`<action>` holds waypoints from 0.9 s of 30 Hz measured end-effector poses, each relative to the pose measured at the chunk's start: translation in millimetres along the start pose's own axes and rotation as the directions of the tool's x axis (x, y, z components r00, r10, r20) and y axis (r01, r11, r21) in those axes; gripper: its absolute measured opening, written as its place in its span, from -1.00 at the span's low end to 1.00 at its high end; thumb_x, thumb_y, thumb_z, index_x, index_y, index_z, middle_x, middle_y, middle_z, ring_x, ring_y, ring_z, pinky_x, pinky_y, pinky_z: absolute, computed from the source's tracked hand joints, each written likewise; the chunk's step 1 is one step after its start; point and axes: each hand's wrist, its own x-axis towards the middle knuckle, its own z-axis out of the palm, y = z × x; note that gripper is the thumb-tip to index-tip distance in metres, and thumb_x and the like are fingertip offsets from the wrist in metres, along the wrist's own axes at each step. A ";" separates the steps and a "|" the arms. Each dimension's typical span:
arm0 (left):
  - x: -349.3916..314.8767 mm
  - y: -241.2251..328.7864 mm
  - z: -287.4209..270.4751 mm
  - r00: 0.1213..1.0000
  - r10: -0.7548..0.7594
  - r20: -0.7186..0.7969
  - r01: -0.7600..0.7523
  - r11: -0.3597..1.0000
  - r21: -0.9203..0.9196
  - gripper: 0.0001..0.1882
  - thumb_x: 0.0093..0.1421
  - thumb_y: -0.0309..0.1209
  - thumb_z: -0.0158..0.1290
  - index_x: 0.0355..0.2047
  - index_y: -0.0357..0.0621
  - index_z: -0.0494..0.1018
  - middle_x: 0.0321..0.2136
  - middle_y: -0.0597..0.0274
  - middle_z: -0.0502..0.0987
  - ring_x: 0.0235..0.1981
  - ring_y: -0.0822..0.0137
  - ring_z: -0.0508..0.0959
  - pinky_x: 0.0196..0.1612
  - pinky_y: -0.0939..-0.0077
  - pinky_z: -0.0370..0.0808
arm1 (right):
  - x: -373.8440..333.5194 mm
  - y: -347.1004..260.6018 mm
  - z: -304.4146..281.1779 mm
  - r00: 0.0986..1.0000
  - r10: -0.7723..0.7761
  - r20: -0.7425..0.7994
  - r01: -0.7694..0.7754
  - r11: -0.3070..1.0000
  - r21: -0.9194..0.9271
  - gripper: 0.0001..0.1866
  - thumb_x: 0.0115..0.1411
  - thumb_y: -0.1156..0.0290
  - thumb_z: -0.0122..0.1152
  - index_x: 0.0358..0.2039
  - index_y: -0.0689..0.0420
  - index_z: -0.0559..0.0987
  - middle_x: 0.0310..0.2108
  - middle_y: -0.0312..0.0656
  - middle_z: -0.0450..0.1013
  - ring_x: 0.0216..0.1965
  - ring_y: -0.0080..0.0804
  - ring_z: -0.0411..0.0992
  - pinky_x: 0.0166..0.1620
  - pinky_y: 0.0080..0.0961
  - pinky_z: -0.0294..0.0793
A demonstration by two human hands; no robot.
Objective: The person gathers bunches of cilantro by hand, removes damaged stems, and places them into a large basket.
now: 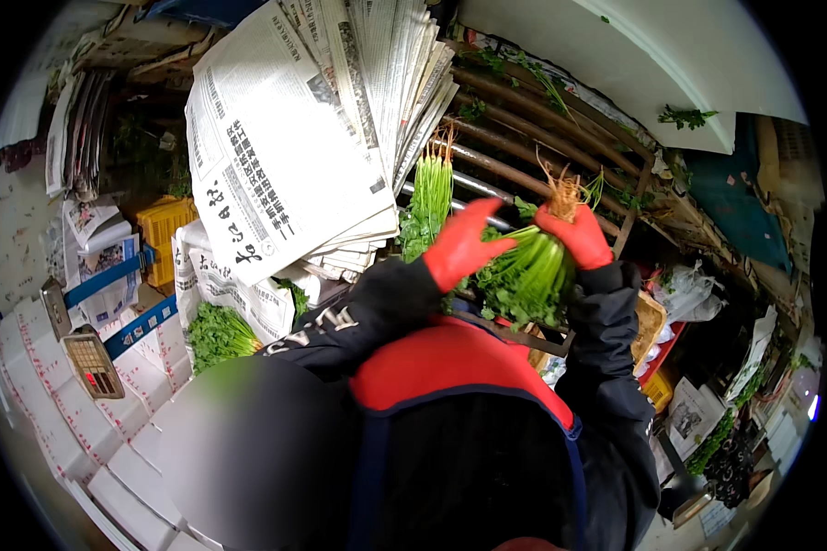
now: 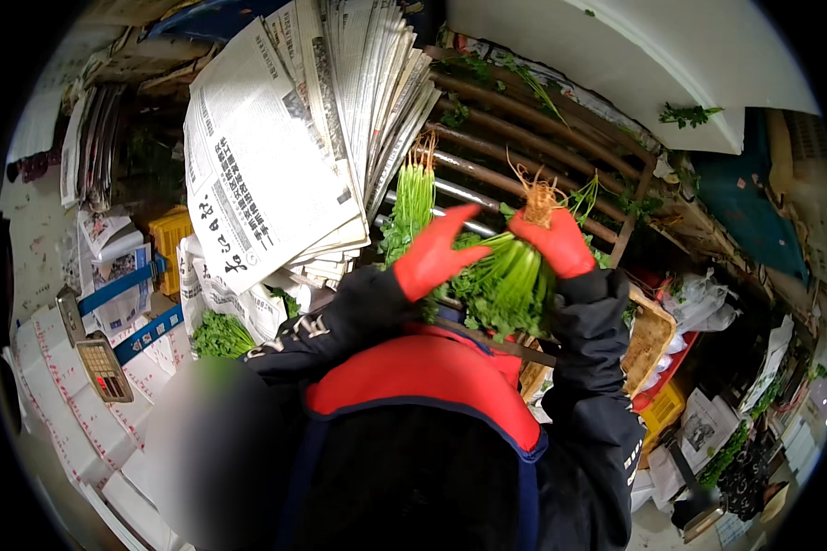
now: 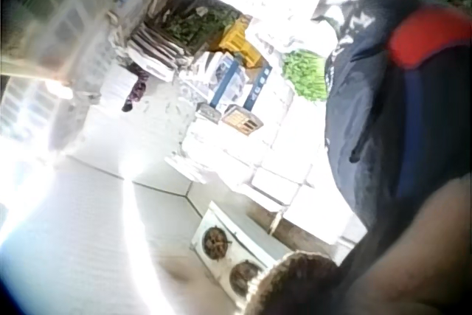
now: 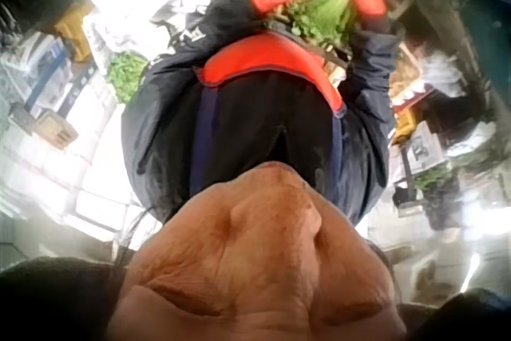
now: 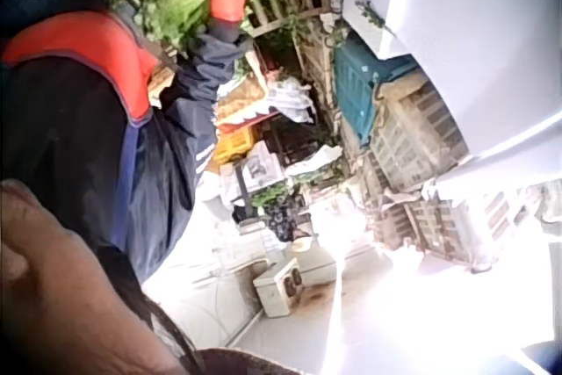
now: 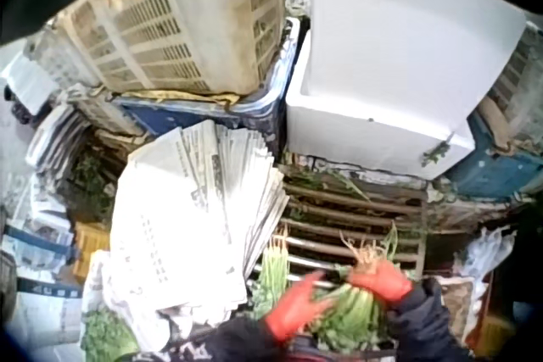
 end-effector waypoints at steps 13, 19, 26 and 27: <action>40.7 -69.0 -20.2 0.723 -0.077 -0.686 0.355 0.894 0.273 -0.60 0.13 -0.36 -0.02 -0.03 -0.26 0.31 -0.33 -0.20 0.50 -0.27 -0.13 0.48 -0.19 0.18 0.41 | 173.3 48.1 88.9 0.971 -0.210 -0.117 0.099 0.793 -0.602 -0.65 -0.09 0.26 0.29 -0.42 0.31 0.53 -0.50 -0.13 0.49 -0.45 -0.35 0.44 -0.31 -0.42 0.38; 45.2 -78.1 -24.0 0.827 -0.151 -0.541 0.029 0.973 -0.228 -0.68 0.04 -0.37 0.11 -0.20 -0.26 0.46 -0.36 -0.02 0.54 -0.32 0.19 0.53 -0.20 0.42 0.41 | 153.1 44.5 73.3 0.984 -0.173 0.051 0.172 0.985 0.015 -0.79 -0.07 0.46 0.28 -0.36 0.21 0.55 -0.42 -0.30 0.49 -0.38 -0.54 0.41 -0.24 -0.56 0.36; 36.7 -63.7 -11.2 0.855 -0.003 -0.519 -0.054 0.994 -0.095 -0.71 0.06 -0.41 0.11 -0.20 -0.27 0.47 -0.31 0.04 0.54 -0.28 0.20 0.52 -0.18 0.42 0.41 | 133.7 28.7 58.6 0.970 -0.140 0.199 0.101 0.975 0.196 -0.73 -0.07 0.41 0.32 -0.33 0.22 0.54 -0.38 -0.30 0.48 -0.35 -0.52 0.40 -0.21 -0.54 0.37; 33.2 -58.2 -7.9 0.833 0.072 -0.548 -0.071 0.997 0.024 -0.71 0.06 -0.42 0.11 -0.20 -0.26 0.47 -0.30 0.01 0.53 -0.27 0.14 0.52 -0.19 0.39 0.42 | 130.2 25.9 60.6 0.967 -0.131 0.220 0.087 0.976 0.198 -0.73 -0.10 0.31 0.35 -0.41 0.20 0.56 -0.46 -0.24 0.49 -0.42 -0.48 0.41 -0.26 -0.51 0.38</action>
